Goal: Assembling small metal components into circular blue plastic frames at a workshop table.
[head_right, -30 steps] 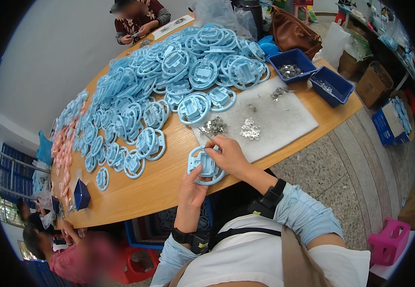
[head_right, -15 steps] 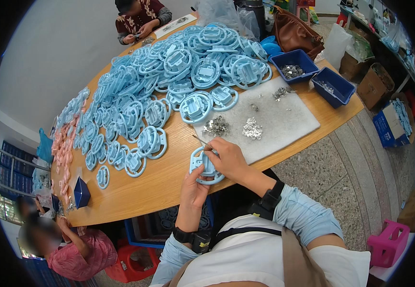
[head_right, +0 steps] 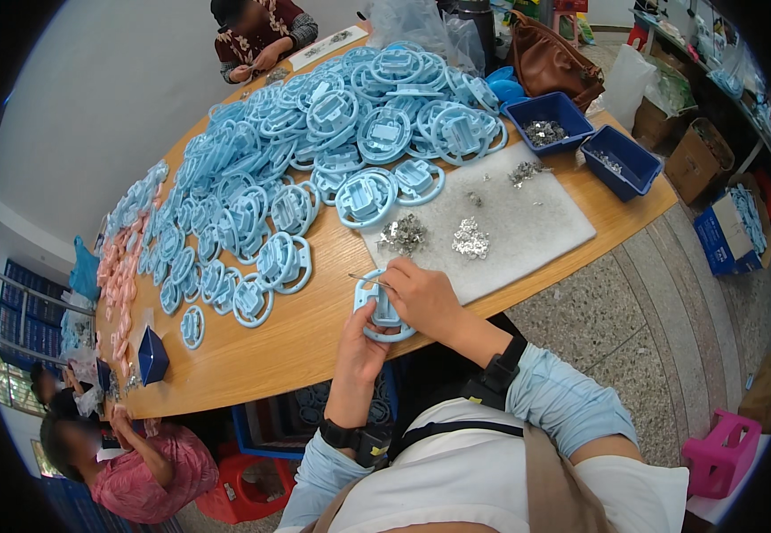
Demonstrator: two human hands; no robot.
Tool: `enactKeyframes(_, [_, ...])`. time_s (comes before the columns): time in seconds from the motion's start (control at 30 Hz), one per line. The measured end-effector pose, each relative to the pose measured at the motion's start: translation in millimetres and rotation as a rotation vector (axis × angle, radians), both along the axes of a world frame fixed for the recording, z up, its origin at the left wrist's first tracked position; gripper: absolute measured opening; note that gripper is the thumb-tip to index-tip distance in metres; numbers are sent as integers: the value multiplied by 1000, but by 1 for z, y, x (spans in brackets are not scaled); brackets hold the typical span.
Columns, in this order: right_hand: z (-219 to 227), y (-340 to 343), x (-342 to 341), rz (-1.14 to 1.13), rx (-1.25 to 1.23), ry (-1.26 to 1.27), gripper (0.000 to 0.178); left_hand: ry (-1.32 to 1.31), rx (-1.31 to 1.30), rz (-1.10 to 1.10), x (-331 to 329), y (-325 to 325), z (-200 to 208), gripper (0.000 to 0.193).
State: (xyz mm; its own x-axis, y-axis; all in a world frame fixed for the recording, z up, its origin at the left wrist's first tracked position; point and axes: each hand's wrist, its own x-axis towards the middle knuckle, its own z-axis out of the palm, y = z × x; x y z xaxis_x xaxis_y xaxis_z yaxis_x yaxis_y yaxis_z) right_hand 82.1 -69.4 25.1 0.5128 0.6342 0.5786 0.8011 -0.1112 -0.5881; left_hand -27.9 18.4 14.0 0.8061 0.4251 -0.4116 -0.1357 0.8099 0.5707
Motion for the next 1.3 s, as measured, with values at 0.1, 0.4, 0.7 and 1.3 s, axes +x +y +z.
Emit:
enactKeyframes(0.1, [1,-4,4,46,-72,-77,15,50,146,-72,2,3,4,26])
enactKeyframes(0.4, [21,-21,-3,66,-250,4,41,-16,204,-8,2,11,0,27])
enactKeyframes(0.7, [12,-24,-12,56,-381,17,49,50,129,101,7,16,-3,35])
enactKeyframes(1.3, [23,-3,-31,-7,-588,-395,51,42,203,66,5,14,-2,34])
